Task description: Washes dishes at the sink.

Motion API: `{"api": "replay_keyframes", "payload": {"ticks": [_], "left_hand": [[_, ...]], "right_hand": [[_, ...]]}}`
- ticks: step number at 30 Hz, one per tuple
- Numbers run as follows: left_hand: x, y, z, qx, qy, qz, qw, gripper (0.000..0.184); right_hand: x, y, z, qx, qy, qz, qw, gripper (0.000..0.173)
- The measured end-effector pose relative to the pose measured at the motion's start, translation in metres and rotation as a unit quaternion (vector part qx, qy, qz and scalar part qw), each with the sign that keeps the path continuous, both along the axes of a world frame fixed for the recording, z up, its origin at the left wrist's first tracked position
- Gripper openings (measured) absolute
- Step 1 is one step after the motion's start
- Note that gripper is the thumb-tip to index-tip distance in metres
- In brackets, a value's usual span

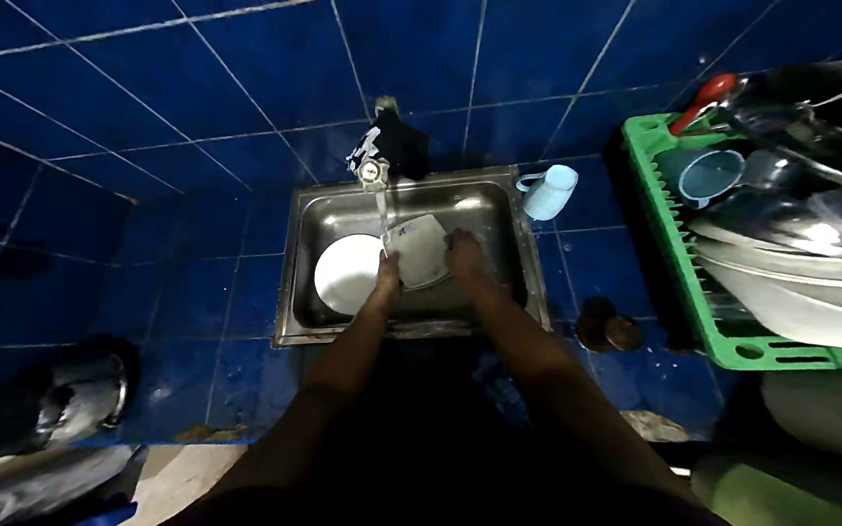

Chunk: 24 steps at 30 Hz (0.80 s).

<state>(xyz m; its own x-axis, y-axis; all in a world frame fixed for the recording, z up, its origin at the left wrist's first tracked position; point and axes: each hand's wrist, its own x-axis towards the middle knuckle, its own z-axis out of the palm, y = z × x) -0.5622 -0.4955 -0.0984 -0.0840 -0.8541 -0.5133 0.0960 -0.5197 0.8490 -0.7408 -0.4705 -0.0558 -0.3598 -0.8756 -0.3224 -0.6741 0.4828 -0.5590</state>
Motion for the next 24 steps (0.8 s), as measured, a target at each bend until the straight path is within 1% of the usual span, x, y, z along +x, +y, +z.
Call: {"api": "replay_keyframes", "payload": {"ticks": [1,2,3,4,5,6,8,9,10,12,13,15,16,18,20,22,23,24], "left_hand": [[-0.008,0.002,0.008,0.012,0.020,0.006,1.000,0.048],[-0.014,0.003,0.016,0.019,0.023,0.008,1.000,0.050],[-0.018,0.005,0.023,0.019,0.018,-0.002,1.000,0.054],[-0.019,0.004,0.030,0.009,0.013,-0.023,1.000,0.056],[-0.020,0.003,0.038,-0.002,0.008,-0.025,1.000,0.056],[-0.019,0.001,0.044,-0.011,0.011,-0.020,1.000,0.053],[-0.009,-0.009,0.053,-0.010,0.006,-0.017,1.000,0.048],[-0.005,-0.013,0.056,-0.015,-0.009,-0.021,1.000,0.045],[-0.002,-0.015,0.062,-0.021,-0.025,-0.031,0.999,0.046],[-0.005,-0.009,0.078,-0.034,-0.091,-0.059,0.994,0.049],[-0.008,-0.004,0.087,-0.036,-0.123,-0.066,0.990,0.052],[-0.009,0.002,0.100,-0.044,-0.162,-0.073,0.983,0.055],[-0.007,0.000,0.102,-0.049,-0.175,-0.081,0.980,0.057],[0.001,-0.004,0.094,-0.052,-0.184,-0.097,0.977,0.056],[0.002,-0.006,0.092,-0.046,-0.178,-0.106,0.977,0.055],[-0.001,-0.001,0.097,-0.039,-0.187,-0.099,0.977,0.052],[-0.003,0.002,0.098,-0.043,-0.199,-0.099,0.974,0.053],[-0.005,0.004,0.098,-0.054,-0.214,-0.106,0.970,0.055]], "right_hand": [[0.013,-0.002,-0.004,-0.046,0.048,0.006,0.998,0.048],[0.029,-0.005,-0.010,-0.068,0.073,0.015,0.995,0.060],[0.046,-0.007,-0.014,-0.055,0.061,0.023,0.996,0.072],[0.064,-0.007,-0.012,-0.026,0.014,0.032,0.999,0.080],[0.078,-0.006,-0.003,0.002,-0.057,0.036,0.998,0.080],[0.088,-0.005,0.008,0.007,-0.130,0.028,0.991,0.071],[0.097,-0.002,0.028,-0.042,-0.261,0.022,0.964,0.046],[0.099,-0.005,0.028,-0.075,-0.297,0.025,0.952,0.038],[0.100,-0.009,0.025,-0.111,-0.311,0.023,0.944,0.035],[0.098,-0.021,0.012,-0.186,-0.287,-0.007,0.940,0.037],[0.094,-0.027,0.008,-0.192,-0.259,-0.033,0.946,0.038],[0.090,-0.032,0.010,-0.146,-0.212,-0.075,0.963,0.042],[0.094,-0.031,0.013,-0.123,-0.213,-0.076,0.966,0.041],[0.109,-0.022,0.015,-0.134,-0.244,-0.049,0.959,0.032],[0.104,-0.025,0.021,-0.145,-0.207,-0.035,0.967,0.035],[0.089,-0.036,0.017,-0.115,-0.154,-0.091,0.977,0.045],[0.083,-0.039,0.016,-0.096,-0.150,-0.128,0.976,0.048],[0.082,-0.040,0.017,-0.097,-0.162,-0.152,0.970,0.045]]}}
